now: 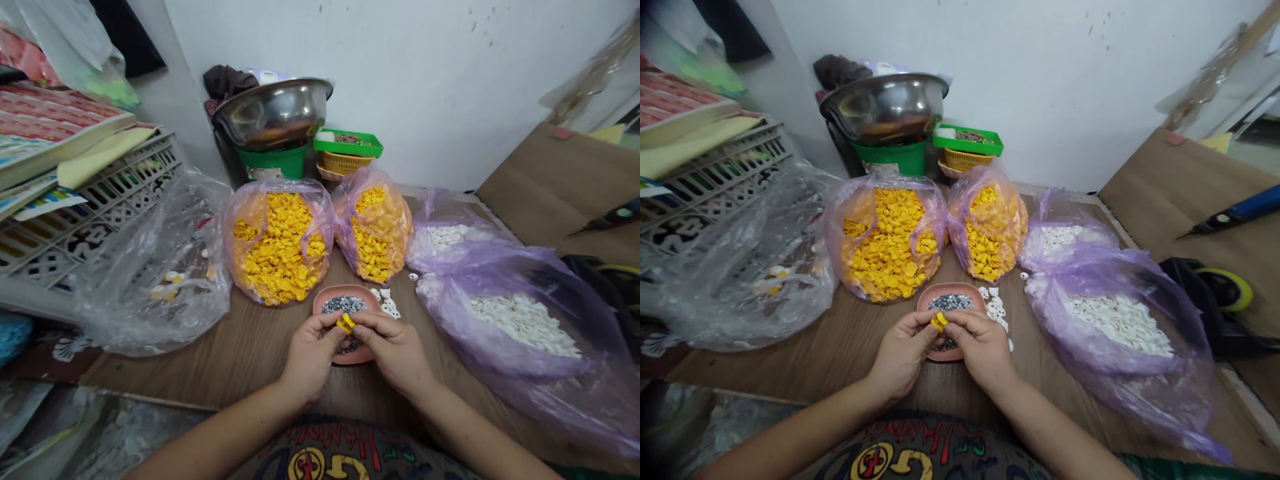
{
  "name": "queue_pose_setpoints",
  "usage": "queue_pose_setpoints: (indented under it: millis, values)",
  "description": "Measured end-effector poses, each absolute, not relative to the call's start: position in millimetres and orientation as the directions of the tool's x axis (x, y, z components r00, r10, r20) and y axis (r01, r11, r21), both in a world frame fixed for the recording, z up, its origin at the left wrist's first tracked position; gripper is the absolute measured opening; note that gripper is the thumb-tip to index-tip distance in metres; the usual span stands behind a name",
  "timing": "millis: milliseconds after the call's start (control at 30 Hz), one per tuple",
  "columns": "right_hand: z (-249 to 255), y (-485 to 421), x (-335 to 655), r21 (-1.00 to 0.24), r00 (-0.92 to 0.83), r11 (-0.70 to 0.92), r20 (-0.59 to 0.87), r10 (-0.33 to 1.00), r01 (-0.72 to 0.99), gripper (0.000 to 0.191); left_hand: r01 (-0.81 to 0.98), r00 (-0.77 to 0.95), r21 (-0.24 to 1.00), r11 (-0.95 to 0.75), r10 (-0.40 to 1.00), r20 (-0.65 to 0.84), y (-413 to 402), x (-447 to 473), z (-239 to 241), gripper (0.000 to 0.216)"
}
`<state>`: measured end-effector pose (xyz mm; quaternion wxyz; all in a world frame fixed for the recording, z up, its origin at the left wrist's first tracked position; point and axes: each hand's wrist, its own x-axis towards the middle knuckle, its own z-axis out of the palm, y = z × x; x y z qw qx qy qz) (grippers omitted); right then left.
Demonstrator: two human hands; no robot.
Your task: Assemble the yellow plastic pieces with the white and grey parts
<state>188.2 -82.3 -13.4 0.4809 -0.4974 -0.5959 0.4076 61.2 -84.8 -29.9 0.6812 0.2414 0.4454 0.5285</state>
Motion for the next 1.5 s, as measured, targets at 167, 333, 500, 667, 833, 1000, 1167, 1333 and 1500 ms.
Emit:
queue_pose_setpoints:
  millis: [167,333,500,667,833,1000,1167,1333,1500]
  values:
    - [-14,-82,189,-0.923,-0.086,0.268,0.254,0.963,0.276,0.02,-0.509,0.057,0.795,0.329,0.935,-0.351,-84,61,-31,0.027]
    - [-10,-81,192,-0.842,-0.211,0.379,0.32,0.924,0.384,0.022,-0.552,0.087,0.769,0.324,0.939,-0.333,-84,59,-28,0.034]
    - [-9,-83,190,-0.797,-0.228,0.434,0.37,0.9,0.42,0.022,-0.57,0.131,0.765,0.3,0.952,-0.276,-85,56,-32,0.027]
    - [-9,-87,187,-0.712,-0.238,0.571,0.521,0.819,0.409,0.016,-0.636,0.049,0.758,0.145,0.988,-0.148,-82,54,-37,0.023]
    - [-8,-86,188,-0.582,-0.32,0.719,0.646,0.693,0.38,0.011,-0.557,0.093,0.826,0.087,0.995,-0.042,-80,51,-37,0.019]
    - [-13,-86,192,-0.515,-0.342,0.77,0.695,0.632,0.377,0.021,-0.439,0.076,0.896,0.073,0.996,-0.044,-79,48,-28,0.019]
    - [-17,-92,193,-0.618,-0.281,0.612,0.552,0.785,0.494,0.022,-0.109,0.088,0.983,-0.146,0.984,0.156,-78,41,-17,0.024]
    - [-9,-93,197,-0.532,-0.433,0.639,0.471,0.768,0.556,0.023,-0.012,0.129,0.956,-0.292,0.948,0.291,-82,38,-17,0.018]
    - [0,-94,203,-0.474,-0.559,0.67,0.373,0.74,0.571,0.022,-0.079,0.174,0.965,-0.25,0.95,0.26,-84,40,-16,0.014]
